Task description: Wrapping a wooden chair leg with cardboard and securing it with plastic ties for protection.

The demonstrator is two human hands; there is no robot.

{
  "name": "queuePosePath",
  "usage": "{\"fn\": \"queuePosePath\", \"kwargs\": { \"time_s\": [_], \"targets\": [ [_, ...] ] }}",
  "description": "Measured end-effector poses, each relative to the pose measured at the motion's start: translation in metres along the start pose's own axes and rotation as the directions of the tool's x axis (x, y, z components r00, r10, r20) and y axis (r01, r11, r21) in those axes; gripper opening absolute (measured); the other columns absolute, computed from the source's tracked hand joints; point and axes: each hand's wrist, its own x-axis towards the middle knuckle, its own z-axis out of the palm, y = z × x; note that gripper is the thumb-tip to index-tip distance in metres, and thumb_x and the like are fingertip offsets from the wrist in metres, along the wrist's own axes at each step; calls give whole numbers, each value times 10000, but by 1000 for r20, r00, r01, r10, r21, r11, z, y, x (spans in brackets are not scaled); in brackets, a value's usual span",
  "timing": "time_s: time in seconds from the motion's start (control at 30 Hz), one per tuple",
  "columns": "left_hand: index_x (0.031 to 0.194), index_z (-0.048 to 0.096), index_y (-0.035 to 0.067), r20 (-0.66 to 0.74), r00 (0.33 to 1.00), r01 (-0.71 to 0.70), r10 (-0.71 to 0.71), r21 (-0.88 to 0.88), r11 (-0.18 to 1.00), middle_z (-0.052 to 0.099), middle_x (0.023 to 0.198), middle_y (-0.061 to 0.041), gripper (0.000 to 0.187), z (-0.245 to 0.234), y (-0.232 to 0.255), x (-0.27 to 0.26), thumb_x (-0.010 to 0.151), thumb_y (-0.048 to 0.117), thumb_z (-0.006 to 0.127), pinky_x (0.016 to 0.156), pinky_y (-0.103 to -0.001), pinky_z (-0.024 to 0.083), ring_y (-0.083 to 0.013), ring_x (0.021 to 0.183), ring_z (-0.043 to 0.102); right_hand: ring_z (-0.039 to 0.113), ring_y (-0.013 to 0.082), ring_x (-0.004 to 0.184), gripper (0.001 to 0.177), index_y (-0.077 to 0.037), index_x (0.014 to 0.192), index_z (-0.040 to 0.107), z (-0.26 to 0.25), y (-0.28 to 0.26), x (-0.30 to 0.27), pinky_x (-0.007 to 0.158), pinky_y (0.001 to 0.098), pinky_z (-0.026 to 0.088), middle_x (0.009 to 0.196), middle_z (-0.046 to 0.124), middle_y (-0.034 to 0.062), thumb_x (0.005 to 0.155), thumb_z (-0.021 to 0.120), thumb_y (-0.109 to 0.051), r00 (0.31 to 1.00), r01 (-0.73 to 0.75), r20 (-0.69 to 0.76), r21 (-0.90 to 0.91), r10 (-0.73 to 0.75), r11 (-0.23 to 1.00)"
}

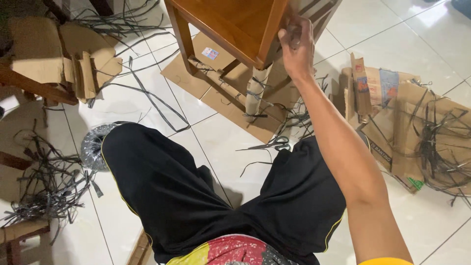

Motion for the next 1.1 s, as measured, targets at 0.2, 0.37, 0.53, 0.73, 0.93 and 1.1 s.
{"fn": "queuePosePath", "kwargs": {
  "time_s": [0.2, 0.37, 0.53, 0.73, 0.93, 1.1],
  "targets": [
    [1028, 704, 142, -123, 986, -91, 109, 140, 986, 779, 926, -22, 287, -25, 107, 72, 841, 349, 775, 740, -307, 646, -156, 802, 785, 570, 351, 1281, 651, -106, 1493, 342, -1, 26, -2, 1056, 554, 506, 1396, 525, 156, 1099, 542, -583, 994, -93, 35, -235, 105, 967],
    [1222, 581, 31, -241, 844, -402, 479, 306, 863, 664, 1268, -106, 458, -71, 185, 194, 832, 180, 768, 941, -398, 508, -271, 1101, 662, 396, 450, 1474, 722, -158, 1603, 227, 4, 39, -3, 1216, 663, 373, 1619, 350, 198, 1111, 519, -600, 970, -205, 83, -234, 229, 950],
    [1494, 272, -78, -308, 642, -589, 703, 389, 708, 476, 1427, -337, 714, -109, 247, 307, 1090, 451, 528, 1075, -578, 482, -459, 1332, 518, 634, 326, 1080, 465, -115, 1343, 558, -9, 16, 5, 951, 490, 500, 1156, 704, 107, 1005, 793, -332, 998, -22, 49, -206, 32, 978],
    [1445, 304, 197, -396, 377, -834, 837, 247, 493, 521, 1385, -211, 427, -102, 271, 420, 1187, 532, 360, 1131, -689, 491, -453, 1307, 588, 471, 382, 1423, 542, 57, 1409, 485, 2, 23, 5, 1254, 472, 337, 1480, 549, 228, 886, 430, 188, 956, -170, 181, -305, 232, 937],
    [1383, 407, 23, -461, 337, -808, 821, 305, 503, 653, 1224, -244, 465, -82, 265, 458, 1177, 439, 432, 870, -460, 609, -354, 1057, 708, 643, 410, 1126, 529, -58, 1266, 541, -11, 31, 14, 924, 516, 546, 1195, 691, 167, 809, 803, -13, 983, -33, 174, -170, 63, 985],
    [1292, 396, 22, -290, 354, -883, 889, 210, 421, 574, 1182, -219, 425, -92, 281, 429, 1183, 414, 272, 908, -513, 505, -345, 1039, 574, 665, 364, 1019, 582, -54, 1332, 527, -23, 38, 19, 893, 482, 537, 1139, 690, 165, 895, 908, -100, 979, 64, 201, -103, -42, 993]
  ]
}}
